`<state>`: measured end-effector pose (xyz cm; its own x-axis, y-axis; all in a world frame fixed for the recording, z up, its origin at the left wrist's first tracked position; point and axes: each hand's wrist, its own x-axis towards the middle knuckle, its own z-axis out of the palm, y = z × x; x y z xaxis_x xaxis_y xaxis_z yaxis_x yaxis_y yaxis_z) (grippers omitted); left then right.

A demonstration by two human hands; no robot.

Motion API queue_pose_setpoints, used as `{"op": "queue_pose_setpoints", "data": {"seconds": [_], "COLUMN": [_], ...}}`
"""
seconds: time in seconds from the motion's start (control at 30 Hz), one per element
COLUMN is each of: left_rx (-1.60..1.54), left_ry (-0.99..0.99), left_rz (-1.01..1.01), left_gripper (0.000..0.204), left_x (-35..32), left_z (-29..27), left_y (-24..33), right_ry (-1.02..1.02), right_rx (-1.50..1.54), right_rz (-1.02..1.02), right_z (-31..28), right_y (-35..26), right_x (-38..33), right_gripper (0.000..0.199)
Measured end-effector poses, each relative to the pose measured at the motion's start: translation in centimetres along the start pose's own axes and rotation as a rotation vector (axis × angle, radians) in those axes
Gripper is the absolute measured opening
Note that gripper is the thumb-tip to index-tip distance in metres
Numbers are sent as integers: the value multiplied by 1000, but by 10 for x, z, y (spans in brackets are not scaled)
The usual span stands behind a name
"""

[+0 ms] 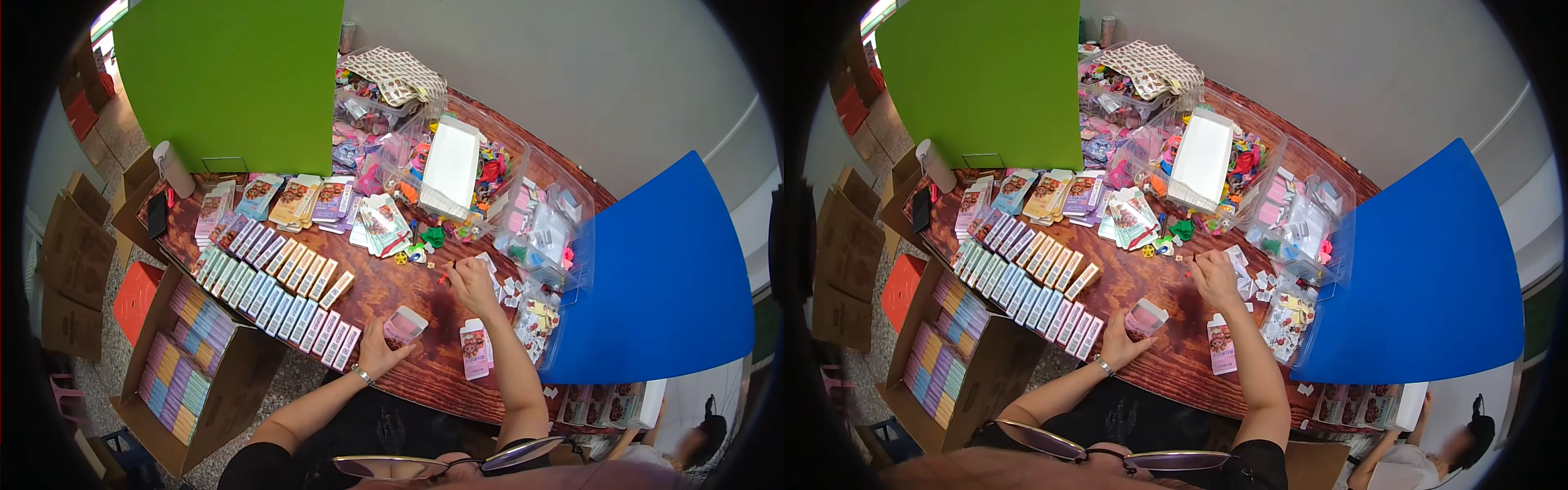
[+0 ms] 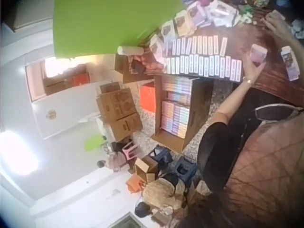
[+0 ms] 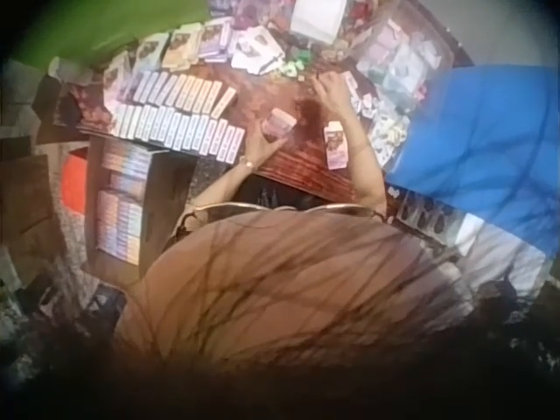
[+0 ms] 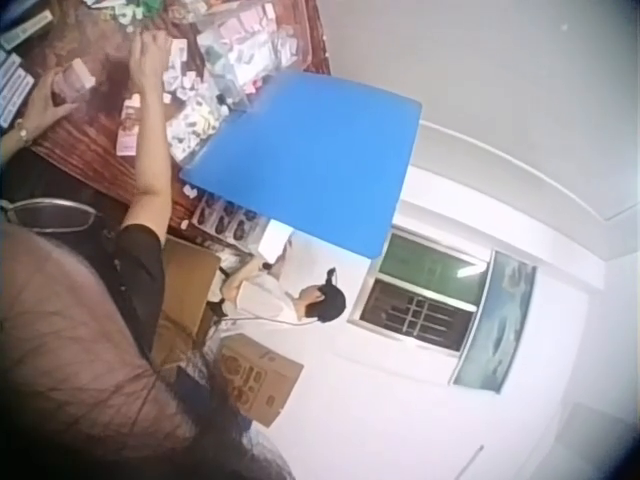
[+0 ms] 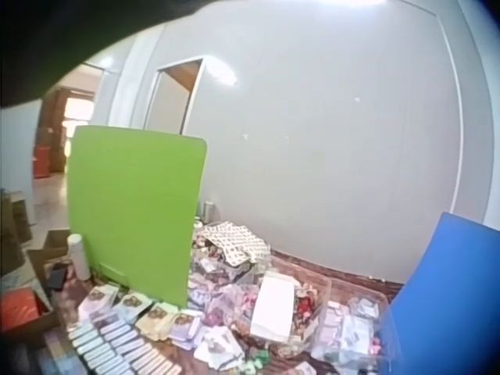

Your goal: Organizing and stacking small colorful packages into neat rows on a workbench.

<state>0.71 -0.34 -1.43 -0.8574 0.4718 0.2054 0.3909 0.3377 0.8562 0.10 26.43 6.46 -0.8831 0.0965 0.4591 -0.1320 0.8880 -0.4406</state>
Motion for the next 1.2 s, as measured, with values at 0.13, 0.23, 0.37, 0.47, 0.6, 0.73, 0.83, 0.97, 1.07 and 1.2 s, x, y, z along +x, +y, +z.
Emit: {"op": "queue_pose_setpoints", "data": {"seconds": [0.13,0.23,0.37,0.47,0.6,0.73,0.83,0.97,1.07,1.2], "left_rx": [-30,-123,-134,-134,-166,-208,-180,-164,-113,-122], "left_ry": [-11,-11,-23,-5,31,13,19,7,23,-2], "left_rz": [-34,-47,-75,-39,-34,-89,-80,-97,-33,-42], "left_gripper": [77,75,75,74,74,76,79,80,75,74], "left_x": [2,4,3,0,-2,-1,-2,-1,1,-4], "left_z": [1,-1,0,6,9,9,8,3,4,2], "left_y": [-1,11,15,10,8,3,-6,-1,4,0], "right_ry": [-82,-56,-7,-5,-4,8,-107,-62,13,27], "right_rx": [316,487,351,156,30,-158,-136,299,30,-160], "right_rz": [261,367,173,15,60,-71,-143,350,547,386], "right_z": [-38,-36,-20,-1,14,11,7,20,55,93], "right_y": [-73,-100,-116,-117,-121,-122,-106,-45,15,40], "right_x": [-6,-27,-41,-50,-64,-62,-59,-41,-33,-26], "right_gripper": [24,36,21,15,23,34,39,44,45,41]}}
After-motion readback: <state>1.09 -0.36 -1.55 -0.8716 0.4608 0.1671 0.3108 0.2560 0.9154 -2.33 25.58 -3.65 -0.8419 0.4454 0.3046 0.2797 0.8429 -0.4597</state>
